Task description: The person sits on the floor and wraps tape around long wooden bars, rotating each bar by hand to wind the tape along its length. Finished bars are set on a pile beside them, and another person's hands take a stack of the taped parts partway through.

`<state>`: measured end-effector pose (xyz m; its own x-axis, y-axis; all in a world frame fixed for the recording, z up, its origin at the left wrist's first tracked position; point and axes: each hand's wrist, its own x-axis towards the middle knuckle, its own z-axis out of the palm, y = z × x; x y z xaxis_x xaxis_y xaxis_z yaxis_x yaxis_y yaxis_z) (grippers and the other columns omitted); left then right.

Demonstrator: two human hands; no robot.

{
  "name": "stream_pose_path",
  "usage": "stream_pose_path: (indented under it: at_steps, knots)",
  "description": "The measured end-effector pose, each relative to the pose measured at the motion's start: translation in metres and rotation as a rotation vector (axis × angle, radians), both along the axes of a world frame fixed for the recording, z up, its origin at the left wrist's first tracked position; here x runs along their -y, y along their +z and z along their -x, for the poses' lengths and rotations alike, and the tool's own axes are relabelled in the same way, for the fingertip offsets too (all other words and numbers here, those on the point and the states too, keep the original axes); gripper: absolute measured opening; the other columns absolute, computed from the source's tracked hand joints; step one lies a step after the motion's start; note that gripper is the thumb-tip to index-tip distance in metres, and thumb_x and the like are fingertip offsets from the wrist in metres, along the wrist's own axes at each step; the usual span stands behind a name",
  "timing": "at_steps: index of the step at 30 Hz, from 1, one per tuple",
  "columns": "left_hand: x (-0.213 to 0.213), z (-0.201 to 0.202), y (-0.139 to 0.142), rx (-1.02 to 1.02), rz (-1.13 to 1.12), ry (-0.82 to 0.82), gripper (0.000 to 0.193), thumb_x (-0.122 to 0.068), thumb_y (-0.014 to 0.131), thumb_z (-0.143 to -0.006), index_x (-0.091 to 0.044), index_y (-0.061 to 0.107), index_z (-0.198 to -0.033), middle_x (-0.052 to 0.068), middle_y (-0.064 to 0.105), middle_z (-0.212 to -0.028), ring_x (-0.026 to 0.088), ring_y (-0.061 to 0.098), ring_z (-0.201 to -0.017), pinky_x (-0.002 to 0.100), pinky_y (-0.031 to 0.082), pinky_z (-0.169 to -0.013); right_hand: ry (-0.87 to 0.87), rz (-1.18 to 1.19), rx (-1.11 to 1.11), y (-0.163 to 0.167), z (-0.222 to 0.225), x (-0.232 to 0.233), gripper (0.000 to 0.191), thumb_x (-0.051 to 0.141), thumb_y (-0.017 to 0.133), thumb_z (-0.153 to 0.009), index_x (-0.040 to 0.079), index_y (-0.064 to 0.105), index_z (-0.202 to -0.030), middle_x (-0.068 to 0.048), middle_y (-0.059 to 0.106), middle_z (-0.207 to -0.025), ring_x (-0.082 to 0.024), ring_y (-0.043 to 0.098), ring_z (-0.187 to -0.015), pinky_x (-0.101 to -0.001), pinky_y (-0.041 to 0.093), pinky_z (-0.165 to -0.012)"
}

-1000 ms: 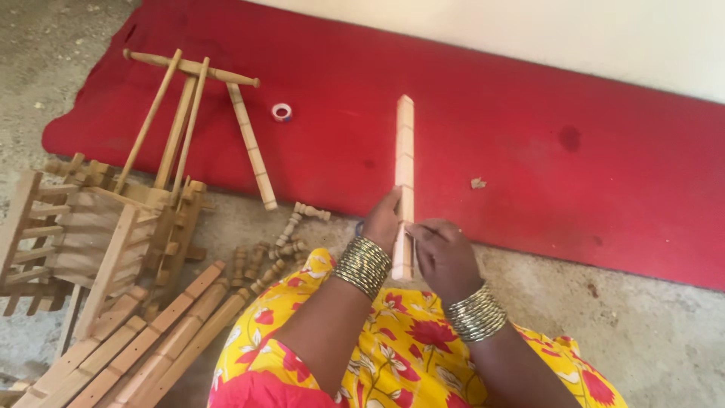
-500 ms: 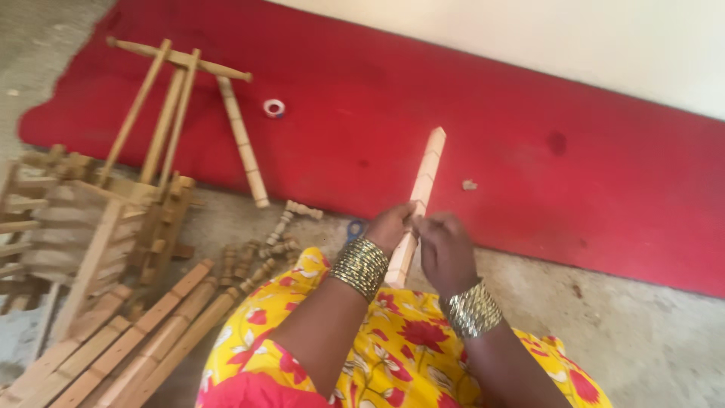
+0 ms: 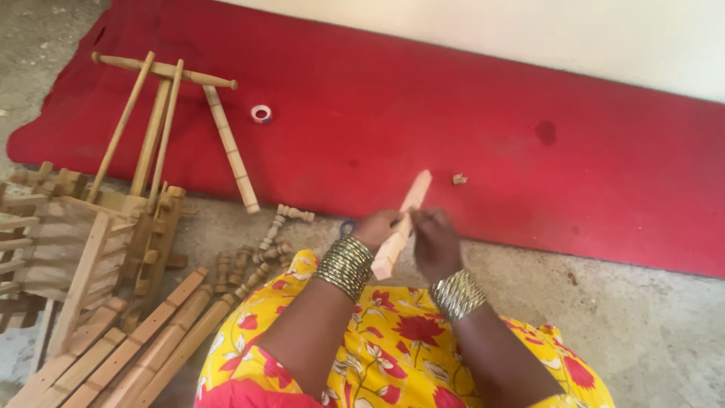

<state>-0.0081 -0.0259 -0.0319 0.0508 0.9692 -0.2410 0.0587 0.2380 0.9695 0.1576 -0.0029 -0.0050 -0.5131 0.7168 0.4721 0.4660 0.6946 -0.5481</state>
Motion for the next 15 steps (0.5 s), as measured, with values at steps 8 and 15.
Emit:
stream_pose_path:
  at_steps: [8, 15]
  knots:
    - [0.003, 0.009, -0.004, 0.254, 0.259, 0.08, 0.025, -0.014, 0.046, -0.098, 0.0, 0.066, -0.103, 0.014, 0.067, -0.072, 0.023, 0.063, -0.052, 0.038, 0.05, -0.044, 0.046, 0.126, -0.04, -0.011, 0.013, -0.003, 0.034, -0.01, 0.053, -0.091, 0.005, 0.072, -0.114, -0.015, 0.066, -0.101, -0.027, 0.07, -0.091, -0.0371, 0.057, -0.08]
    - [0.0, 0.011, 0.003, 0.779, 0.39, 0.246, 0.038, -0.025, 0.043, -0.1, 0.005, 0.066, -0.097, 0.012, 0.064, -0.07, 0.02, 0.059, -0.051, 0.034, 0.051, -0.045, -0.096, 0.007, 0.024, -0.014, 0.017, -0.03, 0.032, -0.006, 0.057, -0.09, 0.007, 0.073, -0.114, -0.016, 0.067, -0.1, -0.033, 0.067, -0.094, -0.0424, 0.055, -0.082]
